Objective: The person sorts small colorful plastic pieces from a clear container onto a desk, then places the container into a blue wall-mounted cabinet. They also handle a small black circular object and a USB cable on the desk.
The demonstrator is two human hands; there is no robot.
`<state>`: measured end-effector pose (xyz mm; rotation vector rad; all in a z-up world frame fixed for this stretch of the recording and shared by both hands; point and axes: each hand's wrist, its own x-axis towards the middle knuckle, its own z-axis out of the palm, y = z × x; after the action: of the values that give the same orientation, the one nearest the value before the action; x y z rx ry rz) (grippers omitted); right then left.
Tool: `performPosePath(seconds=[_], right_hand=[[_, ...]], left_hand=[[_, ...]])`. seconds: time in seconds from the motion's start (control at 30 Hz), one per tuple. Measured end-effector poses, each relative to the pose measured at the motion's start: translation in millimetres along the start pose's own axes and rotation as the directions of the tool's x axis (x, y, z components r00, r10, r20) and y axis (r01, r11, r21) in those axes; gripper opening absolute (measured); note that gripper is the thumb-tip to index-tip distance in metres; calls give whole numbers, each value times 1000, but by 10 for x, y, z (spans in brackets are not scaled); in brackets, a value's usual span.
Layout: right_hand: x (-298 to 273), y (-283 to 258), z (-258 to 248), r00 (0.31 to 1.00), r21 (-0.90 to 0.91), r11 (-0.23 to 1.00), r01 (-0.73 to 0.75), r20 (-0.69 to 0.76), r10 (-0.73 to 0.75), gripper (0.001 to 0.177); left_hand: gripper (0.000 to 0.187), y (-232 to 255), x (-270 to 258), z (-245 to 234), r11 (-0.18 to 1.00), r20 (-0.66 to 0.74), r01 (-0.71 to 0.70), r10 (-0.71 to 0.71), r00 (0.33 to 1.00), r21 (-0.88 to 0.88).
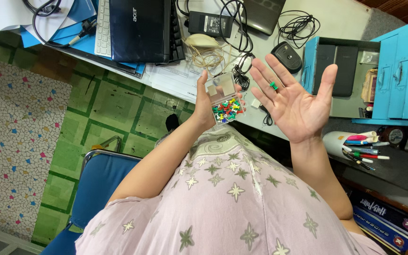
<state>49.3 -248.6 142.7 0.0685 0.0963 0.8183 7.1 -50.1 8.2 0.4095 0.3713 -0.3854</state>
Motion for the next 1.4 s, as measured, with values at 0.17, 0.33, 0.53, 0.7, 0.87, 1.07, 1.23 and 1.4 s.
performPosePath(seconds=[0.17, 0.33, 0.53, 0.7, 0.87, 1.07, 1.23, 1.4], right_hand=[[-60, 11, 36, 1000, -23, 1000, 10, 2, -9, 123], [-111, 16, 49, 1000, -47, 999, 14, -11, -14, 124], [-127, 39, 46, 1000, -129, 992, 7, -22, -10, 125], [-141, 87, -1, 995, -219, 976, 20, -89, -40, 127], [-155, 140, -131, 997, -838, 543, 54, 75, 17, 123], [-147, 168, -213, 990, -936, 342, 82, 116, 81, 119], [-142, 124, -236, 991, -951, 282, 128, 132, -6, 106], [-180, -18, -383, 975, -995, -51, 82, 90, -205, 68]], left_hand=[[100, -36, 29, 17, 1000, 21, -13, 13, 1000, 11], [100, -77, 70, 41, 1000, 20, -8, 8, 1000, 2], [100, -101, 74, 40, 1000, 31, -5, 5, 1000, 6], [101, -114, 92, 36, 1000, 8, -7, 7, 1000, 26], [99, -134, 112, 31, 999, -13, -13, 13, 1000, -30], [94, -130, 111, 44, 999, -22, -36, 36, 999, -26], [100, -127, 104, 37, 1000, 10, -4, 4, 1000, -20], [102, -135, 91, 35, 1000, 77, -12, 14, 997, -15]])
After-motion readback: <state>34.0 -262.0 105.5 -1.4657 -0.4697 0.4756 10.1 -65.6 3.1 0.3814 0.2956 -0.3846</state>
